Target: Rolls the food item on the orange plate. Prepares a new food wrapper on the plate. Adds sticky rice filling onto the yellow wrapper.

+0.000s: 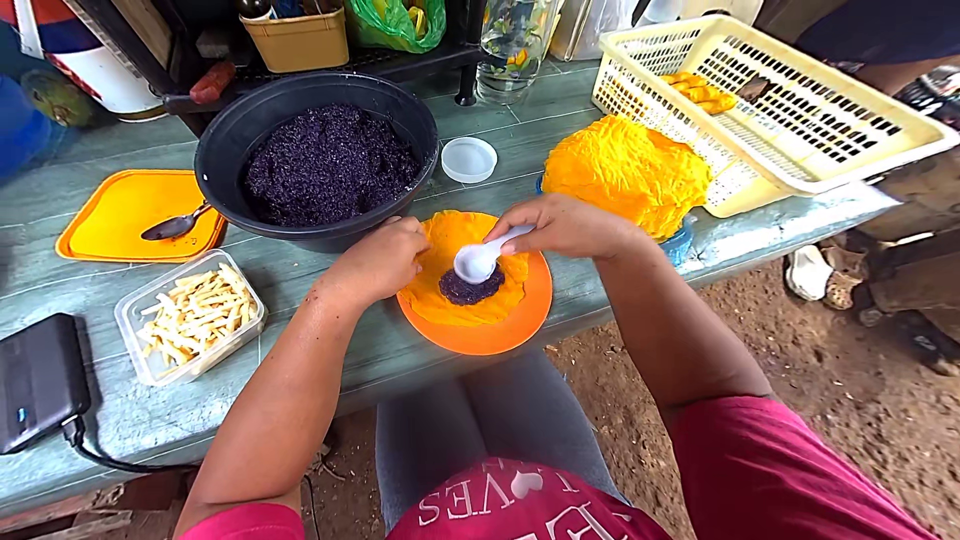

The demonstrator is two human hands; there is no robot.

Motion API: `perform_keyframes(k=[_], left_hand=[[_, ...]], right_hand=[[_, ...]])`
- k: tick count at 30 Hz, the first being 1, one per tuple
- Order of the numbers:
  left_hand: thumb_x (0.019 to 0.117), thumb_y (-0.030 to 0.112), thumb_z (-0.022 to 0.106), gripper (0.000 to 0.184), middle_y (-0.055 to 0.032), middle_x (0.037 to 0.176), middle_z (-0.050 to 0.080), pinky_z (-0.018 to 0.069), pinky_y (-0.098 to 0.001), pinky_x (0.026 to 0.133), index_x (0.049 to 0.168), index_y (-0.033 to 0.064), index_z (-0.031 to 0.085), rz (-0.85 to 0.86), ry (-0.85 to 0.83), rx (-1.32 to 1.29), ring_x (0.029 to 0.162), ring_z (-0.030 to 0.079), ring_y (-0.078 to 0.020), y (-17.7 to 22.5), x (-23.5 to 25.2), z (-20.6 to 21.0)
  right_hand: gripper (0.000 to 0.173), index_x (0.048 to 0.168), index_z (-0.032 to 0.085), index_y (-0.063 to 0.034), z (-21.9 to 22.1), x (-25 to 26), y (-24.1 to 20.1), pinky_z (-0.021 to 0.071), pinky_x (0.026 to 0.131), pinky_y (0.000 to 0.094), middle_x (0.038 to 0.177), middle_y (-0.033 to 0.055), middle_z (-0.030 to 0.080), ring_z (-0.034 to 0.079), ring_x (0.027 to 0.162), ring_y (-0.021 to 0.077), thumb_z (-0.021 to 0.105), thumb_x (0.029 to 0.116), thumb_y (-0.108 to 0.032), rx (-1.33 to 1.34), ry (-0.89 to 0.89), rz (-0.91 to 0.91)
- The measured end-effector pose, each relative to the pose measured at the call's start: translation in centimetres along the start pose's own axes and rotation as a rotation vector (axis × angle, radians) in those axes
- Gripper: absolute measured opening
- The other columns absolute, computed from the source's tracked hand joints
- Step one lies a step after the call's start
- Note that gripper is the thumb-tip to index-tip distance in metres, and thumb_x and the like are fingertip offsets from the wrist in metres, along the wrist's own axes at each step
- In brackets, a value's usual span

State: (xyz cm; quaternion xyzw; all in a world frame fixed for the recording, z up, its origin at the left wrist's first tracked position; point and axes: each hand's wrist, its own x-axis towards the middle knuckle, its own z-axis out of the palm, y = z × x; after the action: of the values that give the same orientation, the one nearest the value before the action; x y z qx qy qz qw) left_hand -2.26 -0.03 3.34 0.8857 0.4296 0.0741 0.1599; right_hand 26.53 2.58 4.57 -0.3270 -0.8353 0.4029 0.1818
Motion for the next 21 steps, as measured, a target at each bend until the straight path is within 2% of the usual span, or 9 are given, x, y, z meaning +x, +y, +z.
perform_keyframes(k=[5, 7, 8, 9, 11, 13, 15, 18, 21], left_hand=[[0.0929, 0.0, 0.069, 0.024, -0.0196, 0.119, 0.068, 0.0471, -0.049, 0.107, 0.117, -0.0025, 0.074, 0.014, 0.022, 0.005, 0.119, 0.062, -0.0361, 0.1, -0.2, 0.0], [0.0949, 0.001, 0.067, 0.024, -0.0182, 0.12, 0.068, 0.0477, -0.0483, 0.108, 0.118, -0.0006, 0.074, -0.003, 0.048, -0.008, 0.121, 0.062, -0.0344, 0.3, -0.3, 0.2], [0.0956, 0.002, 0.065, 0.025, -0.0173, 0.121, 0.068, 0.0484, -0.0476, 0.107, 0.119, 0.0003, 0.074, -0.017, 0.057, -0.012, 0.122, 0.062, -0.0332, 0.4, -0.4, 0.1], [0.0971, 0.003, 0.064, 0.025, -0.0167, 0.123, 0.068, 0.0483, -0.0473, 0.108, 0.12, 0.0011, 0.073, -0.034, 0.054, -0.014, 0.123, 0.062, -0.0324, 0.5, -0.5, 0.0], [0.0981, 0.003, 0.062, 0.025, -0.0168, 0.123, 0.068, 0.0493, -0.0477, 0.106, 0.121, 0.0011, 0.073, -0.04, 0.061, -0.012, 0.122, 0.062, -0.0323, 0.7, -0.6, -0.1], [0.0983, 0.003, 0.061, 0.024, -0.0157, 0.118, 0.069, 0.0526, -0.0475, 0.101, 0.12, 0.0024, 0.074, -0.03, 0.093, 0.012, 0.115, 0.065, -0.031, 1.1, -0.5, 0.0], [0.0984, 0.004, 0.061, 0.023, -0.0153, 0.115, 0.07, 0.0537, -0.046, 0.099, 0.117, 0.0026, 0.074, 0.002, 0.132, 0.034, 0.113, 0.066, -0.03, 1.1, -0.4, 0.3], [0.1003, 0.007, 0.059, 0.02, -0.0164, 0.111, 0.071, 0.0542, -0.0456, 0.099, 0.111, 0.0003, 0.074, 0.068, 0.222, 0.068, 0.112, 0.067, -0.0309, 1.4, -0.8, 0.1], [0.0955, 0.009, 0.065, 0.017, -0.016, 0.101, 0.073, 0.0561, -0.044, 0.088, 0.106, 0.0001, 0.075, 0.032, 0.392, -0.005, 0.1, 0.07, -0.0272, 1.9, -1.1, 0.6]], right_hand=[[0.02, 0.112, 0.071, -0.0067, -4.1, 0.4, -2.7, 0.0557, 0.083, 0.0197, 0.102, -0.0068, 0.072, 0.065, 0.09, -0.0018, 0.06, 0.0969, -0.008, 0.084, 0.292, -0.239], [0.023, 0.119, 0.071, -0.0076, -4.1, 2.6, -5.3, 0.0523, 0.074, 0.0151, 0.107, -0.0061, 0.071, 0.062, 0.085, -0.0032, 0.059, 0.099, -0.01, 0.009, 0.393, -0.285], [0.026, 0.123, 0.071, -0.008, -3.6, 4.1, -6.7, 0.0521, 0.078, 0.016, 0.113, -0.0027, 0.069, 0.062, 0.09, -0.0009, 0.057, 0.1007, -0.011, -0.099, 0.416, -0.272], [0.03, 0.127, 0.07, -0.0079, -2.9, 5.7, -8.1, 0.0521, 0.086, 0.0216, 0.117, 0.0036, 0.067, 0.062, 0.099, 0.0061, 0.055, 0.1021, -0.012, -0.241, 0.413, -0.249], [0.035, 0.136, 0.066, -0.0029, -1.1, 9.0, -10.3, 0.0483, 0.102, 0.0446, 0.124, 0.0214, 0.063, 0.061, 0.116, 0.0301, 0.051, 0.1041, -0.006, -0.484, 0.331, -0.166], [0.037, 0.14, 0.062, -0.0005, 0.8, 12.1, -11.1, 0.0469, 0.103, 0.057, 0.127, 0.0291, 0.059, 0.059, 0.12, 0.0428, 0.05, 0.1046, -0.004, -0.671, 0.208, -0.05], [0.038, 0.141, 0.06, -0.0011, 2.4, 13.8, -11.1, 0.0459, 0.102, 0.0631, 0.13, 0.0301, 0.058, 0.055, 0.124, 0.0475, 0.051, 0.1052, -0.007, -0.789, 0.113, -0.006], [0.033, 0.133, 0.067, -0.0018, 4.7, 13.5, -12.9, 0.0416, 0.1, 0.0697, 0.134, 0.028, 0.059, 0.049, 0.131, 0.0515, 0.058, 0.1025, -0.01, -0.817, 0.179, -0.148], [0.01, 0.097, 0.076, -0.0023, 8.4, 13.0, -16.4, 0.0542, 0.087, 0.057, 0.098, 0.0198, 0.07, 0.067, 0.1, 0.0394, 0.068, 0.0937, -0.006, -0.672, 0.187, -0.445]])
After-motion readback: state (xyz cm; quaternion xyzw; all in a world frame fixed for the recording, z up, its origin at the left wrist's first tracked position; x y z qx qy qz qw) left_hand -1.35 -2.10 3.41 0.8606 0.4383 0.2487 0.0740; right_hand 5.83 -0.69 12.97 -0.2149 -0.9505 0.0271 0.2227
